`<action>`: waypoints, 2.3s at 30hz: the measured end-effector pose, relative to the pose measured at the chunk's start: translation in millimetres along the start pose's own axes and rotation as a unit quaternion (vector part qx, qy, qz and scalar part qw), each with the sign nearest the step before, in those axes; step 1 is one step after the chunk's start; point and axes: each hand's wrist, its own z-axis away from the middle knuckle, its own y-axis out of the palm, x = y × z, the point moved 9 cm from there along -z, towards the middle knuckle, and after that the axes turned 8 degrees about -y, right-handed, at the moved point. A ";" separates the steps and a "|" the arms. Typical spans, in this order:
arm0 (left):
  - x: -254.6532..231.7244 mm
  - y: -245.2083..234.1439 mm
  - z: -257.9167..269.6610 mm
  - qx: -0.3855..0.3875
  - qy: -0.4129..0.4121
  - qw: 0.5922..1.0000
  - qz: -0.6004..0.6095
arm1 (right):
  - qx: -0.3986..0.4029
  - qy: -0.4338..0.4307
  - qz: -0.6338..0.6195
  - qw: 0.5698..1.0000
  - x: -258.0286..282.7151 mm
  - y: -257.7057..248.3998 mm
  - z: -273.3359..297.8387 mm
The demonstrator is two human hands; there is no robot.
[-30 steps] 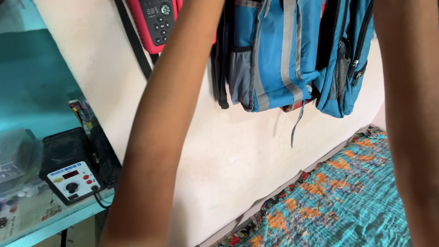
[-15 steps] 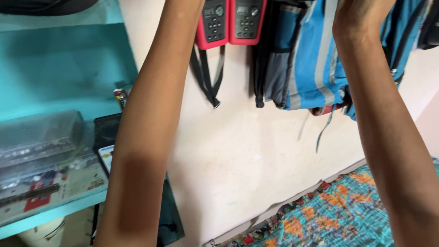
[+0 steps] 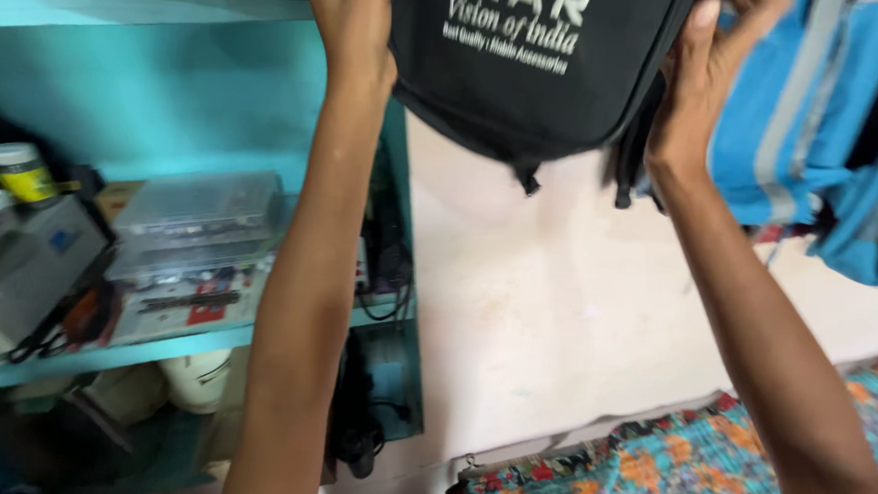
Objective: The person assembles a corded drill by attaching the chuck and tightening it with a wrench. The person then places the drill and wrench on a shelf and puts a small bag on the bed.
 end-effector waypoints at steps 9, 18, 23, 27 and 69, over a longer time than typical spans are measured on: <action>-87.3 -56.6 54.8 -0.054 -0.063 0.996 -0.015 | 0.100 0.282 -0.276 0.913 8.3 86.1 98.6; -123.7 -155.3 101.5 -0.142 -0.114 0.980 -0.085 | 0.214 0.396 -0.345 0.824 66.5 180.3 162.5; -150.0 -216.2 116.3 -0.175 -0.100 0.965 -0.170 | 0.222 0.420 -0.466 0.747 75.4 224.7 201.1; -170.7 -262.6 135.8 -0.218 -0.098 0.953 -0.184 | 0.209 0.421 -0.436 0.767 66.1 255.8 229.3; -202.4 -437.9 252.6 -0.298 -0.486 0.749 -0.338 | 0.098 0.323 -0.595 0.729 11.6 369.6 252.5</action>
